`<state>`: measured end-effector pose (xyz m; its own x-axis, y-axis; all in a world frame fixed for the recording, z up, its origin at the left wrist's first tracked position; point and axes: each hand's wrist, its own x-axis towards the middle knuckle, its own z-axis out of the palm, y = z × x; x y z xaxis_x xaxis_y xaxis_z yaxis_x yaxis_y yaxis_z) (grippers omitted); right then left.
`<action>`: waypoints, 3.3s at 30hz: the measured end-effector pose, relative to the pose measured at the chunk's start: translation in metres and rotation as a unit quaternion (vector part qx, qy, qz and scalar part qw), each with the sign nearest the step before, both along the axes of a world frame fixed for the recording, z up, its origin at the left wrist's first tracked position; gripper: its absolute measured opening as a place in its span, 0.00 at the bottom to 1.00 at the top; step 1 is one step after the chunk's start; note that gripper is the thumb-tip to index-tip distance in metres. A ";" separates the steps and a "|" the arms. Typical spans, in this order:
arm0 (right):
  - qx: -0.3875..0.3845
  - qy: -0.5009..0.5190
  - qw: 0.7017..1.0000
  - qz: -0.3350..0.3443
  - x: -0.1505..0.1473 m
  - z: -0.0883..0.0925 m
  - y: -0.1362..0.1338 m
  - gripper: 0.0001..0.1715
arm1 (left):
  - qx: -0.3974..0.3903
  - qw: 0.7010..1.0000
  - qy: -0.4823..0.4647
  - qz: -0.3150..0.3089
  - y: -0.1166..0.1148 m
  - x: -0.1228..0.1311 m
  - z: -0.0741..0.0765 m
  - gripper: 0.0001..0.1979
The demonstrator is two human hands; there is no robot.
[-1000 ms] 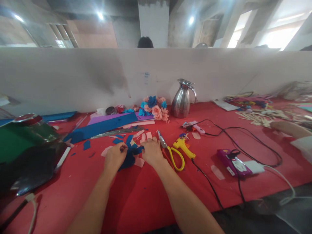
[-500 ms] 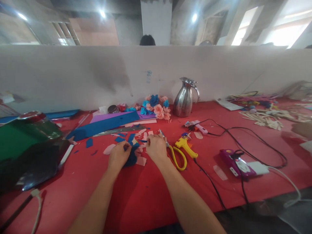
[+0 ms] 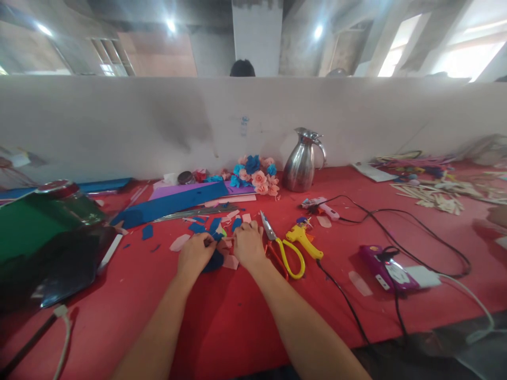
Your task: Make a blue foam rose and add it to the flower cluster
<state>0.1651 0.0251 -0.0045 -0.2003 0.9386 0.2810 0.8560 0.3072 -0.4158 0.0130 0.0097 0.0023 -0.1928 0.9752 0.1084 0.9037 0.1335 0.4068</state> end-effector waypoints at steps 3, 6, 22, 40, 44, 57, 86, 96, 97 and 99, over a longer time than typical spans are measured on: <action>-0.031 0.142 0.989 -0.012 0.000 0.001 0.003 0.08 | 0.065 0.994 -0.082 0.001 0.002 0.000 0.000 0.09; -0.147 0.353 0.924 0.017 -0.002 0.004 0.004 0.08 | 0.064 0.949 -0.305 -0.040 0.001 0.006 0.004 0.10; -0.261 0.526 0.806 0.072 -0.009 0.012 -0.002 0.07 | -0.015 0.769 -0.638 -0.035 -0.006 0.012 0.022 0.13; -0.174 0.318 0.927 0.094 0.008 0.011 0.001 0.07 | -0.032 0.810 -0.583 -0.054 -0.002 0.005 0.018 0.16; -0.080 0.150 0.985 0.018 0.062 0.029 -0.008 0.09 | -0.073 0.828 -0.549 -0.083 -0.001 0.006 0.018 0.15; -0.103 -0.092 0.956 -0.260 0.159 0.021 -0.022 0.23 | -0.189 0.883 -0.392 -0.176 -0.016 0.043 0.004 0.03; -0.252 0.188 0.946 0.076 0.100 0.030 -0.126 0.20 | -0.190 0.921 -0.211 -0.268 -0.011 0.043 0.001 0.07; -0.261 0.182 0.946 0.058 0.101 0.028 -0.125 0.19 | -0.183 0.926 -0.187 -0.272 -0.012 0.044 0.000 0.07; -0.260 0.181 0.947 0.057 0.101 0.028 -0.125 0.19 | -0.181 0.925 -0.190 -0.273 -0.012 0.044 0.000 0.07; -0.257 0.184 0.947 0.064 0.101 0.029 -0.125 0.20 | -0.179 0.924 -0.192 -0.278 -0.012 0.043 -0.001 0.07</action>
